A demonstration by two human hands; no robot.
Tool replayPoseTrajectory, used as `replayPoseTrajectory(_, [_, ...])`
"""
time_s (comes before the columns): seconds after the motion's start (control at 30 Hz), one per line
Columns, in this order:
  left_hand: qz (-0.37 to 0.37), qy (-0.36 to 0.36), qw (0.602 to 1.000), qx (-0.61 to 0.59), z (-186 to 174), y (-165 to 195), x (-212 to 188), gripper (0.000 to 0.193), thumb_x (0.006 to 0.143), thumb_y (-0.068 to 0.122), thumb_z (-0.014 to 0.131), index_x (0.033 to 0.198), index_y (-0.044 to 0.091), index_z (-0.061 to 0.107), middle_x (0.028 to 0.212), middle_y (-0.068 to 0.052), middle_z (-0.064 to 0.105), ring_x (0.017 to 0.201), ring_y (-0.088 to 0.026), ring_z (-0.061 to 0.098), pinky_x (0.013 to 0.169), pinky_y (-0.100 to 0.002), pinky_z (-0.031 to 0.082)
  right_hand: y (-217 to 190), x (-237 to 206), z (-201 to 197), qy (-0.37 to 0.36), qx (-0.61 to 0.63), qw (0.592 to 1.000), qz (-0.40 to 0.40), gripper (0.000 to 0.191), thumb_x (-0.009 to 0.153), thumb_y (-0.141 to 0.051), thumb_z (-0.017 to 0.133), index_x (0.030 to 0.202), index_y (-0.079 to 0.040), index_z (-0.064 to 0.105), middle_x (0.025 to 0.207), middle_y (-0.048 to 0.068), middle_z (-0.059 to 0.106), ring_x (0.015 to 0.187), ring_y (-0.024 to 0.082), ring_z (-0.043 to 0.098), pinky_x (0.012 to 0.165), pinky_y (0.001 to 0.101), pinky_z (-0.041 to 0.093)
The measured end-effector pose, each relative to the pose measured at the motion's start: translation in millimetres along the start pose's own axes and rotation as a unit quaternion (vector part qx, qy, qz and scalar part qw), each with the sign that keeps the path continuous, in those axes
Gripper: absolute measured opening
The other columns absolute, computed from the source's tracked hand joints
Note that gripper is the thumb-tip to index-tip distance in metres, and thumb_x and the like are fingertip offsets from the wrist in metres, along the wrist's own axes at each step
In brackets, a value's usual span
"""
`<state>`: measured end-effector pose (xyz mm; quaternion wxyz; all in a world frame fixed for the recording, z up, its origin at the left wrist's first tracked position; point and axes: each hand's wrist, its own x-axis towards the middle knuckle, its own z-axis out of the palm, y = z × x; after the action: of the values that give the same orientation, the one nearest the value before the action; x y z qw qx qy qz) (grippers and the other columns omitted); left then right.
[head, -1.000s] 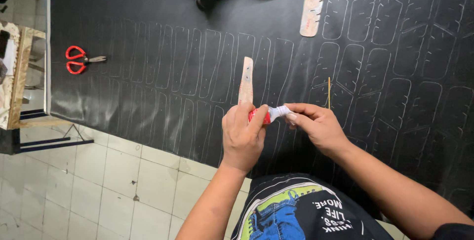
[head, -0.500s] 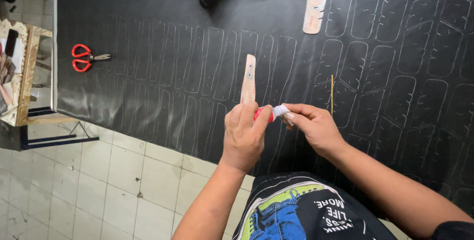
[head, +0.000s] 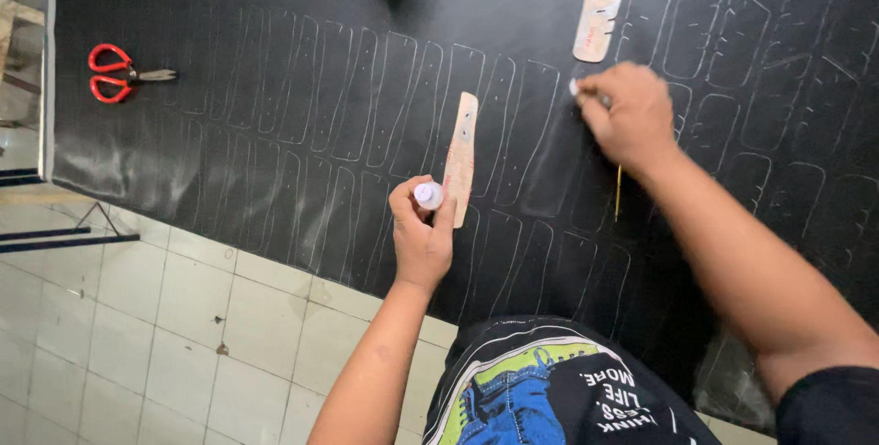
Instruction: The person wipes a large black sheet with white outlines using a small white cloth and a liquid from a small bottle. They repeatedly apply the liquid and wipe the surface, then briefly handle a larger pink bottle before resuming wiping.
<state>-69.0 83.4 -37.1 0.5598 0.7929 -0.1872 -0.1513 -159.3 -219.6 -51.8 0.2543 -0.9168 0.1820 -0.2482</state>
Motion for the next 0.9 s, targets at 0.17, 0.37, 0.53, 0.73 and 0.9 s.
replayPoseTrajectory(0.17, [0.005, 0.006, 0.999, -0.050, -2.7, -20.4, 0.5, 0.045, 0.096, 0.009, 0.071, 0.132, 0.003, 0.045, 0.121, -0.013, 0.058, 0.109, -0.019, 0.065, 0.095, -0.033, 0.055, -8.3, 13.5, -1.9, -0.007, -0.162, 0.984, -0.067, 0.011, 0.093, -0.021, 0.079, 0.104, -0.020, 0.079, 0.097, 0.003, 0.065, 0.094, 0.026, 0.059, 0.080, 0.0415, 0.041])
replayPoseTrajectory(0.37, [0.028, -0.018, 0.997, -0.072, -8.0, -35.3, 4.3, 0.045, 0.095, 0.004, 0.067, 0.133, 0.004, 0.042, 0.122, -0.012, 0.057, 0.109, -0.018, 0.064, 0.096, -0.034, 0.055, -26.7, -25.3, -6.6, -0.158, -0.082, 0.971, -0.159, 0.011, 0.082, -0.022, 0.078, 0.093, -0.020, 0.079, 0.082, 0.001, 0.062, 0.086, 0.024, 0.059, 0.081, 0.0427, 0.042])
replayPoseTrajectory(0.53, [0.035, -0.018, 0.995, -0.087, -7.6, -35.6, 7.4, 0.043, 0.098, 0.003, 0.065, 0.134, 0.006, 0.040, 0.122, -0.011, 0.056, 0.107, -0.017, 0.063, 0.096, -0.034, 0.056, 11.0, 16.5, -4.4, -0.046, -0.091, 0.990, -0.095, 0.004, 0.100, -0.022, 0.077, 0.103, -0.019, 0.077, 0.094, 0.000, 0.066, 0.092, 0.024, 0.059, 0.082, 0.0417, 0.041])
replayPoseTrajectory(0.73, [0.035, -0.041, 0.991, -0.119, -11.3, -35.0, 8.1, 0.044, 0.099, 0.001, 0.063, 0.135, 0.006, 0.040, 0.116, -0.010, 0.058, 0.106, -0.016, 0.063, 0.097, -0.034, 0.055, -13.2, -16.0, -1.7, -0.194, -0.134, 0.958, -0.164, 0.018, 0.080, -0.021, 0.076, 0.098, -0.022, 0.080, 0.078, 0.004, 0.062, 0.082, 0.025, 0.060, 0.074, 0.0434, 0.042])
replayPoseTrajectory(0.9, [0.020, -0.045, 0.991, -0.123, -11.4, -38.2, 8.9, 0.044, 0.099, 0.001, 0.064, 0.135, 0.007, 0.041, 0.115, -0.009, 0.058, 0.103, -0.015, 0.062, 0.094, -0.033, 0.055, -14.1, -25.9, -6.6, -0.164, -0.037, 0.969, -0.182, 0.017, 0.082, -0.022, 0.075, 0.098, -0.019, 0.079, 0.084, 0.002, 0.065, 0.087, 0.024, 0.061, 0.080, 0.0452, 0.043])
